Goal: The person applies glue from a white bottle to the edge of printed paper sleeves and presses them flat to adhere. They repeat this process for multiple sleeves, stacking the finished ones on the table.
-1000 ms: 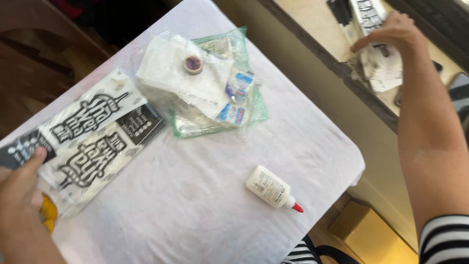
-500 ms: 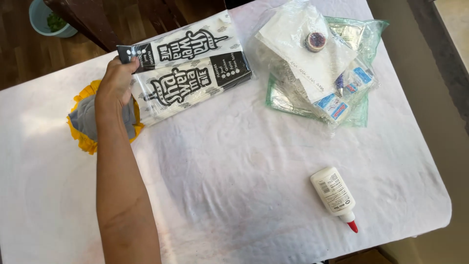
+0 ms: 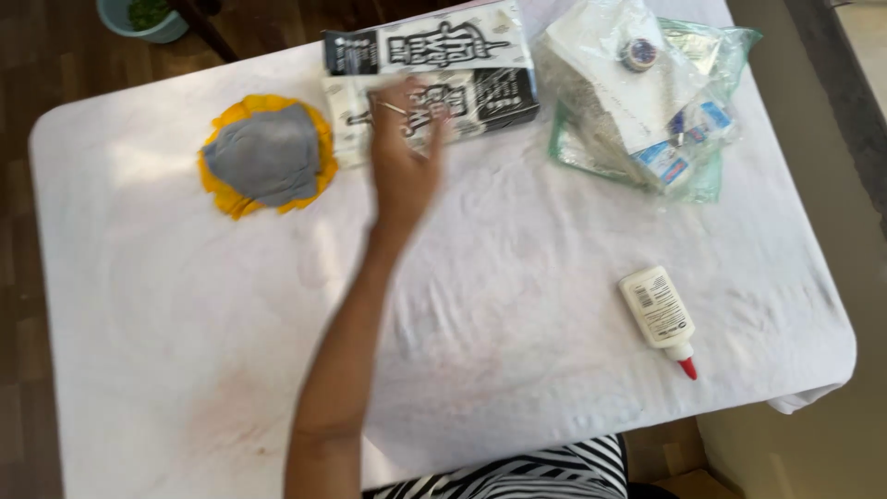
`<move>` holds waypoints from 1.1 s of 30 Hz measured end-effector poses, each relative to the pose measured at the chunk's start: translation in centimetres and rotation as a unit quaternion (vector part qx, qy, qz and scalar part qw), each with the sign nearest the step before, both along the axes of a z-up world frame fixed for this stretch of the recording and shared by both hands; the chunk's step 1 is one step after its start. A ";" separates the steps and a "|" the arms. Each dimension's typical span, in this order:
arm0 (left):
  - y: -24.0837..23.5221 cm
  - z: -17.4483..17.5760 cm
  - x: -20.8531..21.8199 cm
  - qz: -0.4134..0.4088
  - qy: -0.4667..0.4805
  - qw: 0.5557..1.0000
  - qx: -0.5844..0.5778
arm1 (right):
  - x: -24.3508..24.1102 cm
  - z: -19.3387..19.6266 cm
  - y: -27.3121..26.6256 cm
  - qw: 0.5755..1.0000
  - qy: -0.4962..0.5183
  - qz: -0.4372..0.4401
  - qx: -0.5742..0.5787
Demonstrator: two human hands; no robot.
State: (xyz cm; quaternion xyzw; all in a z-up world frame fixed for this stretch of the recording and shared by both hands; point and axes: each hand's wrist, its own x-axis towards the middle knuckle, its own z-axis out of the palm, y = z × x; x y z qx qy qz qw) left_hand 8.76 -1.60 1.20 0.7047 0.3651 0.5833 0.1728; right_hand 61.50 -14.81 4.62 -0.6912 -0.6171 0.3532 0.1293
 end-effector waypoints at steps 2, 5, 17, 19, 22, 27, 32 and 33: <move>-7.8 -0.8 3.4 -0.106 -0.064 0.986 -0.108 | -10.5 1.8 -0.2 0.999 0.021 0.036 0.009; -15.7 -3.1 5.6 -0.304 -0.173 0.900 -0.261 | -24.6 4.0 -3.2 0.995 0.049 0.082 0.015; -20.0 -0.5 -9.0 -0.247 -0.629 0.611 -0.412 | -45.2 -0.6 -5.7 0.975 0.132 0.177 0.039; -19.1 -0.2 -10.4 -0.246 -0.636 0.602 -0.415 | -45.9 -1.5 -4.8 0.970 0.141 0.191 0.047; -17.9 -2.5 -10.7 -0.247 -0.665 0.535 -0.459 | -46.8 -1.2 -4.9 0.970 0.210 0.118 0.039; -16.1 -4.2 -9.7 -0.302 -0.660 0.450 -0.520 | -47.0 -0.9 -4.8 0.957 0.280 0.020 0.071; -14.3 -6.1 -8.4 -0.399 -0.664 0.458 -0.437 | -43.9 -0.7 -4.5 0.979 0.201 -0.016 0.019; -13.5 -7.6 -8.1 -0.467 -0.659 0.441 -0.392 | -43.3 0.0 -4.3 0.987 0.148 -0.034 -0.051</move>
